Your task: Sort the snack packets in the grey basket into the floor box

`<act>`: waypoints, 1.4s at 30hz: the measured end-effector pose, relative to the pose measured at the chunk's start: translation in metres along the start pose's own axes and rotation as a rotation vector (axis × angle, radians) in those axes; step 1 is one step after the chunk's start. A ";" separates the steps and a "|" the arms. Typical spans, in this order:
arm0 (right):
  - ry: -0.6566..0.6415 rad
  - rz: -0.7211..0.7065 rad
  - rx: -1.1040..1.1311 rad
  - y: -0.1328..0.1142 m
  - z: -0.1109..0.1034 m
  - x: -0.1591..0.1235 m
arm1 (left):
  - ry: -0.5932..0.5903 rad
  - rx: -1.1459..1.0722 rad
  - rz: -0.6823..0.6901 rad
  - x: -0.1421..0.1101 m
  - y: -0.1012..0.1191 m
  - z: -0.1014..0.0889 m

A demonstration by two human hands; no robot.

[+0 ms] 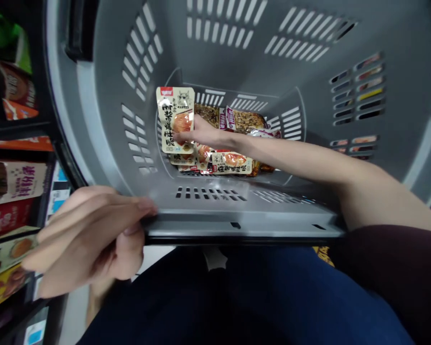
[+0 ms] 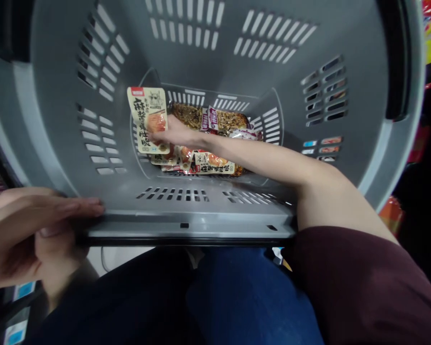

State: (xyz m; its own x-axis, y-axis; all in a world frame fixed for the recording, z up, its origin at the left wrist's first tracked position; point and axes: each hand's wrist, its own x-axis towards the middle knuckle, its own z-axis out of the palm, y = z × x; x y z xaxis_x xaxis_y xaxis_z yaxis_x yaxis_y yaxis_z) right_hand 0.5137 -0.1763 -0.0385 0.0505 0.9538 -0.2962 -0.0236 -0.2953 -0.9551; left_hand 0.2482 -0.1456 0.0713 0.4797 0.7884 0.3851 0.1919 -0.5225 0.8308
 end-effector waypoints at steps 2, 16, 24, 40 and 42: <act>0.026 -0.056 0.032 -0.006 0.006 0.000 | -0.130 0.021 0.200 0.011 -0.001 -0.005; 0.065 -0.131 0.098 -0.021 0.034 0.006 | -0.067 0.138 0.549 0.012 0.005 -0.005; 0.078 -0.127 0.040 -0.021 0.034 0.006 | -0.126 0.079 0.636 0.019 -0.004 -0.009; -0.019 -0.103 0.259 -0.022 0.039 -0.004 | -0.129 0.151 0.586 0.018 -0.001 -0.011; -0.012 -0.101 0.303 -0.022 0.040 -0.004 | -0.119 0.142 0.597 0.018 -0.002 -0.010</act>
State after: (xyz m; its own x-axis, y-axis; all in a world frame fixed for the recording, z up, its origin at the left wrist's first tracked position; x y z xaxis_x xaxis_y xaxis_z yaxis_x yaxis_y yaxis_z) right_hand 0.4739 -0.1709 -0.0156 0.0558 0.9786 -0.1983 -0.3156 -0.1712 -0.9333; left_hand 0.2485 -0.1272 0.0809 0.6302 0.3096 0.7120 -0.0305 -0.9064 0.4212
